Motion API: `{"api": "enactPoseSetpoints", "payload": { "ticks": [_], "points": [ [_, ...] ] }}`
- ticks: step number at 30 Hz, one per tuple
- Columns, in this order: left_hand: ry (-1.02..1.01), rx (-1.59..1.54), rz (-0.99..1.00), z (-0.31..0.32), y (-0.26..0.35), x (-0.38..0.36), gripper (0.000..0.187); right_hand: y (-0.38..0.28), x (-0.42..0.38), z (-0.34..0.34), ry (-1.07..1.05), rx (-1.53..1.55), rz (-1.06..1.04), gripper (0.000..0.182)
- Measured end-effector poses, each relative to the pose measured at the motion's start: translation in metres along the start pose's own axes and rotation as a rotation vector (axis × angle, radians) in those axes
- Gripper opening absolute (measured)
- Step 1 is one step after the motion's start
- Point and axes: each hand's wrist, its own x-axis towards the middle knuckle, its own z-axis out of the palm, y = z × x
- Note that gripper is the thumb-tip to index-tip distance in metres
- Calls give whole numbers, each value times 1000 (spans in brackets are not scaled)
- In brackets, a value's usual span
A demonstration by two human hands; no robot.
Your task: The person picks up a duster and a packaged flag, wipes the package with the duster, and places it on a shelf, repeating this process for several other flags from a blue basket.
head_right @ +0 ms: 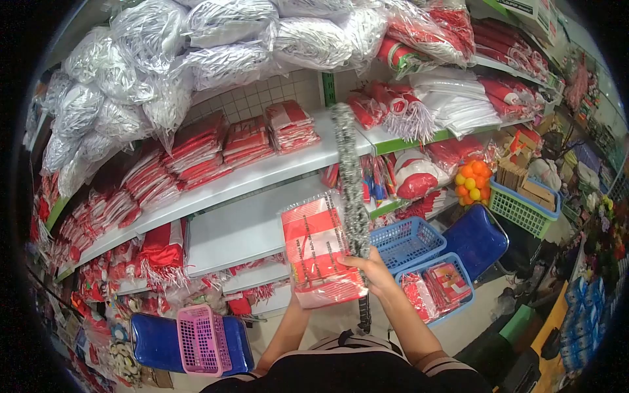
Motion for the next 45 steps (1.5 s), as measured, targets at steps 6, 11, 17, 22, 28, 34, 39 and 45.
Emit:
{"api": "enactPoseSetpoints", "payload": {
  "ticks": [6,11,17,22,28,34,39,45],
  "points": [
    [-111,-23,145,-16,12,15,53,-35,-6,-42,-340,-1076,-4,42],
    [33,-53,39,6,18,15,52,-74,-12,-76,-376,-1205,-79,43],
    [107,52,67,6,14,21,53,-77,-17,-84,-388,-1141,-91,38],
    [12,-42,117,32,17,20,55,-67,-12,-96,-290,-1154,-147,35],
    [-69,-95,129,8,20,18,56,-63,-12,-89,-603,-1060,-183,35],
    [20,-85,135,-5,17,11,54,-74,-11,-90,-301,-1129,-70,38],
    [42,-97,152,10,13,12,56,-95,-17,-85,-402,-1145,-13,41],
    [-147,44,133,15,14,17,58,-71,-5,-103,-347,-1120,-187,43]
  ]
}}
